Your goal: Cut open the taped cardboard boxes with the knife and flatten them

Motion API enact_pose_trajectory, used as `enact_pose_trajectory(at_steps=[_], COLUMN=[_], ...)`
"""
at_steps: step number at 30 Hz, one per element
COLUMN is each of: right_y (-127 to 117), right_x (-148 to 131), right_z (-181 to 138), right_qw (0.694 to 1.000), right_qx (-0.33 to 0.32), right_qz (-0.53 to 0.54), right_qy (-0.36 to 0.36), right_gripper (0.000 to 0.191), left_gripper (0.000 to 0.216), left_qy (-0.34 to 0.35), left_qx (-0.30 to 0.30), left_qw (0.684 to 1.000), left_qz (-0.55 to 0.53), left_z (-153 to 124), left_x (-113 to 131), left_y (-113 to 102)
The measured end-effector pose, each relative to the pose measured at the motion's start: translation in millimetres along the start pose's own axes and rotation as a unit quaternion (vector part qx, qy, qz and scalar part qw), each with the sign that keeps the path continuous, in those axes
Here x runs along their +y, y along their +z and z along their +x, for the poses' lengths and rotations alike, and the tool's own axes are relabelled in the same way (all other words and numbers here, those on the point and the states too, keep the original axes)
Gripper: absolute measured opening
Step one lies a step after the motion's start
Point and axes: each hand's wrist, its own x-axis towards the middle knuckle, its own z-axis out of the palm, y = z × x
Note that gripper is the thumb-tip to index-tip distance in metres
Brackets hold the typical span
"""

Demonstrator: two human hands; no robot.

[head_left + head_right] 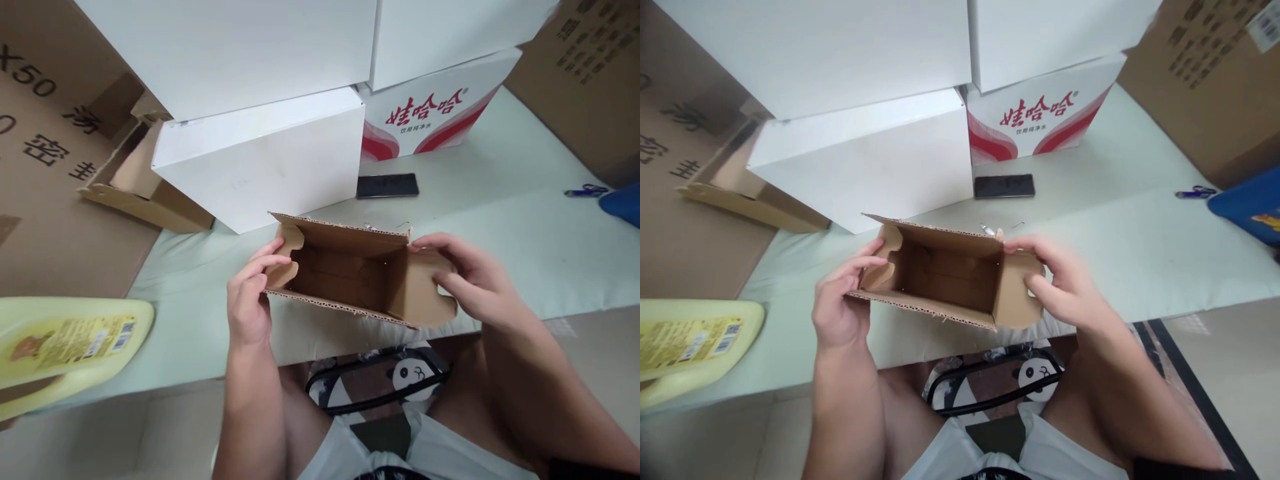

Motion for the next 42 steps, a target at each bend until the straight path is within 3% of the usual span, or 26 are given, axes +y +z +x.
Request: enact_pose_trajectory(at_steps=[3, 6, 10, 12, 16, 18, 21, 23, 24, 27, 29, 31, 33, 35, 38, 40, 42], right_y=[2, 1, 1, 4, 14, 18, 20, 21, 22, 26, 29, 30, 29, 25, 19, 17, 19], right_x=[2, 2, -4, -5, -2, 1, 4, 8, 10, 16, 19, 19, 18, 19, 29, 40, 51], right_z=[1, 0, 1, 3, 9, 9, 5, 1, -1, -1, 0, 3, 6, 7, 9, 11, 14], right_qw=[0.992, 0.986, 0.983, 0.979, 0.962, 0.961, 0.978, 0.983, 0.985, 0.985, 0.984, 0.985, 0.981, 0.975, 0.986, 0.996, 1.0], right_qx=[0.068, -0.002, -0.09, -0.118, -0.138, -0.123, -0.007, 0.06, 0.059, -0.04, -0.068, -0.065, -0.068, -0.084, -0.028, 0.034, 0.025], right_qz=[0.103, 0.158, 0.067, -0.002, -0.107, -0.102, -0.02, 0.04, 0.063, 0.09, 0.071, 0.029, -0.012, -0.022, 0.019, 0.016, -0.009], right_qy=[0.018, -0.054, -0.147, -0.169, -0.211, -0.224, -0.207, -0.167, -0.151, -0.141, -0.149, -0.158, -0.182, -0.206, -0.165, -0.079, -0.001], right_gripper=[0.011, 0.017, 0.015, 0.026, 0.03, 0.027, 0.024, 0.033, 0.044, 0.085, 0.093, 0.076, 0.047, 0.027, 0.029, 0.03, 0.033], left_gripper=[0.033, 0.034, 0.038, 0.039, 0.035, 0.032, 0.037, 0.043, 0.044, 0.053, 0.07, 0.075, 0.053, 0.033, 0.031, 0.031, 0.033], left_qy=[-0.01, -0.018, -0.015, -0.013, -0.012, -0.013, -0.023, -0.025, -0.021, -0.002, 0.019, 0.073, 0.138, 0.162, 0.135, 0.12, 0.104], left_qx=[0.003, -0.016, -0.056, -0.072, -0.089, -0.07, -0.028, -0.018, -0.017, -0.014, -0.003, 0.012, 0.003, -0.029, -0.047, -0.02, 0.02], left_qw=[1.0, 1.0, 0.998, 0.997, 0.996, 0.997, 0.999, 0.999, 0.999, 0.997, 0.991, 0.979, 0.957, 0.94, 0.941, 0.95, 0.961], left_qz=[-0.003, -0.007, -0.021, -0.028, -0.03, -0.025, -0.003, 0.013, 0.023, 0.076, 0.129, 0.191, 0.256, 0.298, 0.305, 0.288, 0.256], left_z=[0, 0, 0, 1, 1, 1, 1, 1, 1, 1, 1, 2, 3, 3, 5, 7, 10], left_x=[0, 1, 3, 3, 0, -3, -6, -9, -12, -20, -25, -28, -26, -21, -15, -16, -22], left_y=[1, 0, -4, -6, -6, -4, -1, 1, 1, 1, 0, 0, 1, 2, 1, -3, -11])
